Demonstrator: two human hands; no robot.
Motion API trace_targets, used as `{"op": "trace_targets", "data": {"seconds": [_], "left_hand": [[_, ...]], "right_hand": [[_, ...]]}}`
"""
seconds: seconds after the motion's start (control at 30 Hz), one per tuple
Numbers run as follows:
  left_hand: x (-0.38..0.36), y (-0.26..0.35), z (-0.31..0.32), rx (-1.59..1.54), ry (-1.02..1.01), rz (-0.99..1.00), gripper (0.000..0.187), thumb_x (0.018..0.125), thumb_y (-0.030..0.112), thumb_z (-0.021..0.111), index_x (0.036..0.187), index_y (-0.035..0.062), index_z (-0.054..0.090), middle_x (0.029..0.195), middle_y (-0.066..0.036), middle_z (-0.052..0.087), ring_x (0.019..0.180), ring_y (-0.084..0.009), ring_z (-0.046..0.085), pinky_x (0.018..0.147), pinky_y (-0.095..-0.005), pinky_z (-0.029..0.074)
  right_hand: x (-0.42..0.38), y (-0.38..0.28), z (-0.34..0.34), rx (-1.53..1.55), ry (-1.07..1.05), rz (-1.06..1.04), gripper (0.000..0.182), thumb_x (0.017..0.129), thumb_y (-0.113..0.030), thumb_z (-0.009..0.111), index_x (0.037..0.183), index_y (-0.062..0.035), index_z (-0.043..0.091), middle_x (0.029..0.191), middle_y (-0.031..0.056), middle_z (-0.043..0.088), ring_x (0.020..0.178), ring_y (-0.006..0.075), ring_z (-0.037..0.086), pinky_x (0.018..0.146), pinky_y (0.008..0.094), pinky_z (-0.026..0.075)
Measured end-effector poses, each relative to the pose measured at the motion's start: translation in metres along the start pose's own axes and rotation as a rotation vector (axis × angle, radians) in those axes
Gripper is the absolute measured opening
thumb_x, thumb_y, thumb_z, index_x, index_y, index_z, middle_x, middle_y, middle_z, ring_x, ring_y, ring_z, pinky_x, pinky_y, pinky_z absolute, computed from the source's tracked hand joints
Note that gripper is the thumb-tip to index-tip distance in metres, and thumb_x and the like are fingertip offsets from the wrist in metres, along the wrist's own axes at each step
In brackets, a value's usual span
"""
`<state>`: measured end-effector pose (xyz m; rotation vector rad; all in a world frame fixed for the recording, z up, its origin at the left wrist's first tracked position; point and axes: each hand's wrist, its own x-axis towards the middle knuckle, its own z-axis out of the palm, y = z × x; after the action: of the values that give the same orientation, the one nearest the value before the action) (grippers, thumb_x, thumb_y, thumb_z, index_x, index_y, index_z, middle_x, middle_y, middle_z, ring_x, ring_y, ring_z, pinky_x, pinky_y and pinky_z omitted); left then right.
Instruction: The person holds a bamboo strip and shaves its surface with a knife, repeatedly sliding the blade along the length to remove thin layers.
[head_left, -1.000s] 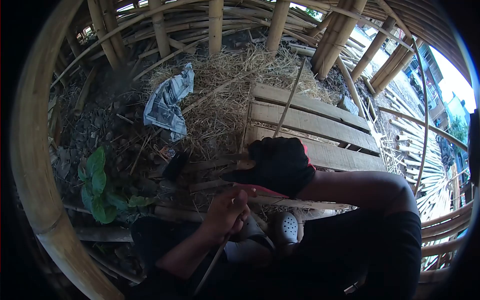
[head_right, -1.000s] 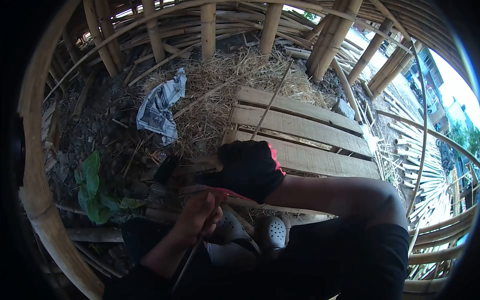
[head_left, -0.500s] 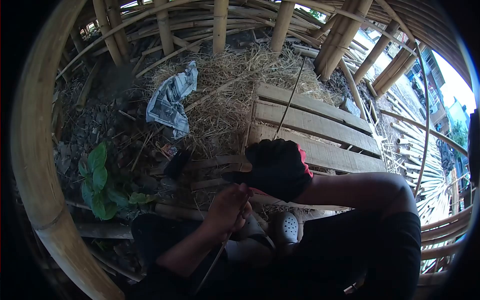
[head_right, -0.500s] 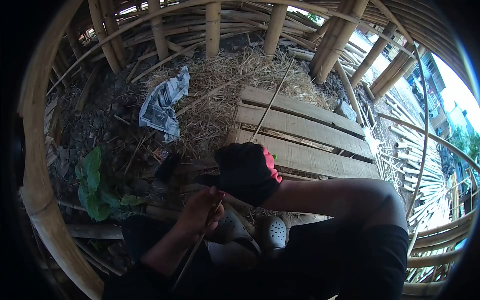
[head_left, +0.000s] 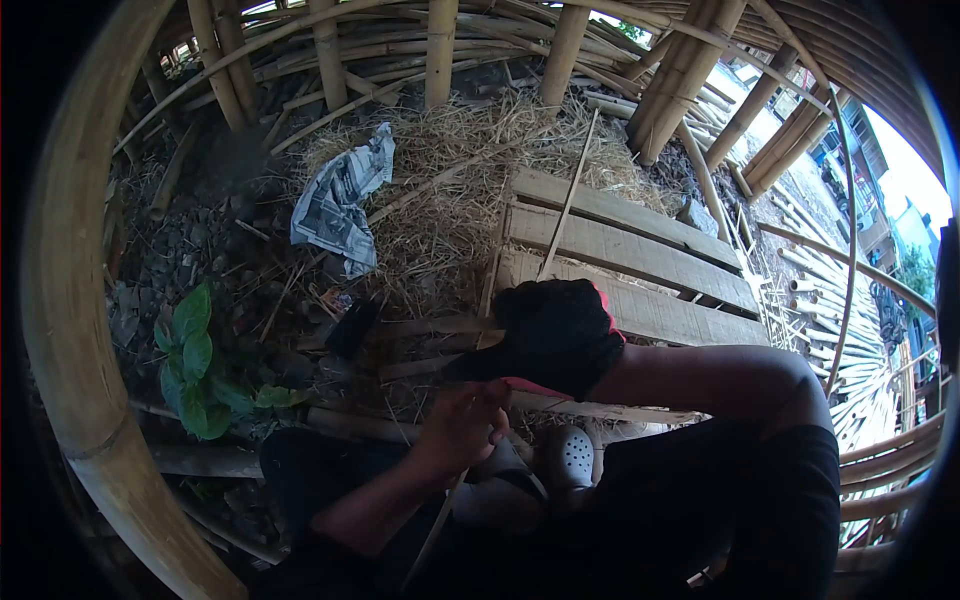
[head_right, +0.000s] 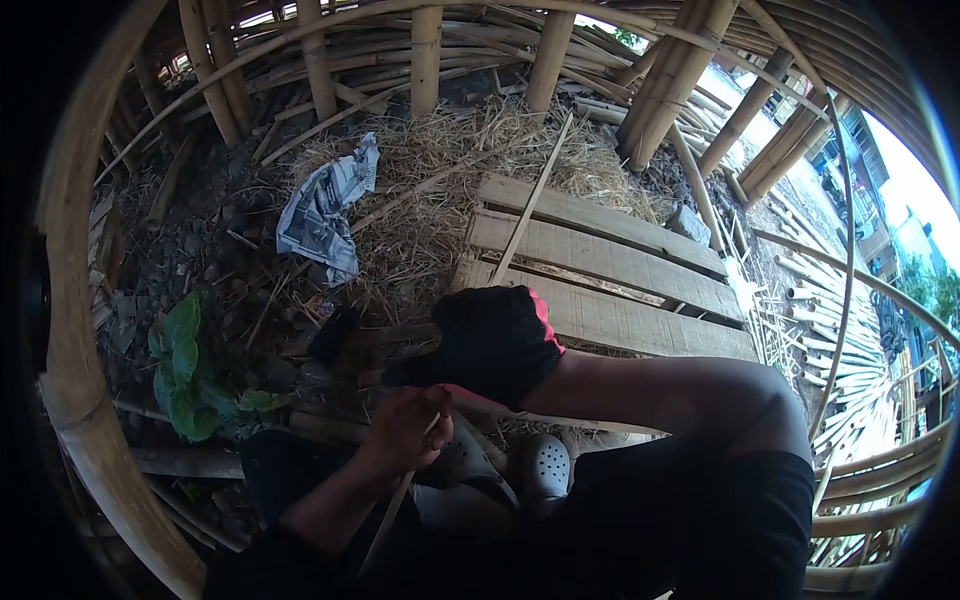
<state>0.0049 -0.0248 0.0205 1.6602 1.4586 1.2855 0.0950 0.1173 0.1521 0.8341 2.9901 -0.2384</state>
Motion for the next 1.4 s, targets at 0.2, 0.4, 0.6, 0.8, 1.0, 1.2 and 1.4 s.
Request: {"op": "trace_targets", "data": {"seconds": [0.2,0.4,0.6,0.8,1.0,1.2,1.4], "left_hand": [[0.002,0.018,-0.018,-0.876,-0.16,-0.539,0.026,0.103,0.038,0.046,0.104,0.0124,0.048,0.074,-0.001,0.05,0.057,-0.0063,0.044,0.046,-0.0204,0.032],[0.004,0.035,-0.01,-0.804,0.111,-0.531,0.032,0.102,0.043,0.049,0.114,0.0128,0.046,0.081,-0.004,0.053,0.065,-0.0066,0.051,0.047,-0.0194,0.034],[-0.001,0.024,-0.002,-0.718,0.254,-0.446,0.025,0.1,0.026,0.058,0.111,0.0051,0.051,0.092,-0.003,0.057,0.092,-0.0115,0.058,0.055,-0.0229,0.044],[0.006,-0.003,-0.006,-0.382,0.355,-0.234,0.014,0.099,0.017,0.058,0.105,0.0043,0.061,0.095,-0.004,0.065,0.095,-0.0086,0.06,0.084,-0.0253,0.047],[0.012,0.008,-0.004,-0.709,0.398,-0.175,0.015,0.099,0.014,0.056,0.106,0.0019,0.063,0.096,-0.003,0.066,0.086,-0.0073,0.06,0.076,-0.0229,0.046],[0.009,0.006,-0.005,-0.666,0.379,-0.1,0.014,0.097,0.008,0.059,0.109,0.0009,0.062,0.098,-0.002,0.066,0.089,-0.0067,0.06,0.08,-0.024,0.048],[0.011,0.01,-0.007,-0.775,0.41,-0.08,0.014,0.097,0.006,0.058,0.109,0.0003,0.061,0.101,-0.002,0.064,0.093,-0.0073,0.06,0.082,-0.0241,0.048]], "right_hand": [[0.001,0.005,0.003,0.008,0.024,-0.066,0.077,0.07,-0.081,0.06,0.077,-0.004,0.064,0.075,0.0152,0.066,0.073,0.0335,0.068,0.063,0.0432,0.052],[0.002,0.004,0.002,-0.004,0.017,0.004,0.078,0.072,-0.08,0.061,0.081,-0.0028,0.067,0.078,0.0148,0.068,0.073,0.0324,0.069,0.065,0.0424,0.054],[-0.011,0.0,-0.001,0.126,0.074,-0.047,0.087,0.075,-0.074,0.064,0.122,-0.001,0.063,0.101,0.0165,0.072,0.094,0.0309,0.071,0.084,0.0371,0.056],[-0.003,0.006,0.011,0.346,-0.069,0.03,0.089,0.08,-0.073,0.057,0.133,-0.0023,0.054,0.118,0.0212,0.065,0.109,0.0335,0.064,0.092,0.0372,0.052],[0.001,0.024,0.043,0.366,-0.143,-0.183,0.066,0.09,-0.061,0.049,0.135,-0.0116,0.054,0.128,0.02,0.059,0.119,0.0355,0.057,0.099,0.039,0.047],[0.002,0.03,0.052,0.15,0.051,-0.531,0.058,0.093,-0.052,0.05,0.134,-0.012,0.054,0.132,0.0201,0.056,0.121,0.0367,0.055,0.101,0.0403,0.045],[-0.002,0.031,0.063,0.589,-0.074,-0.371,0.047,0.096,-0.042,0.051,0.131,-0.0109,0.055,0.124,0.0198,0.06,0.115,0.0348,0.058,0.096,0.0389,0.047]]}}
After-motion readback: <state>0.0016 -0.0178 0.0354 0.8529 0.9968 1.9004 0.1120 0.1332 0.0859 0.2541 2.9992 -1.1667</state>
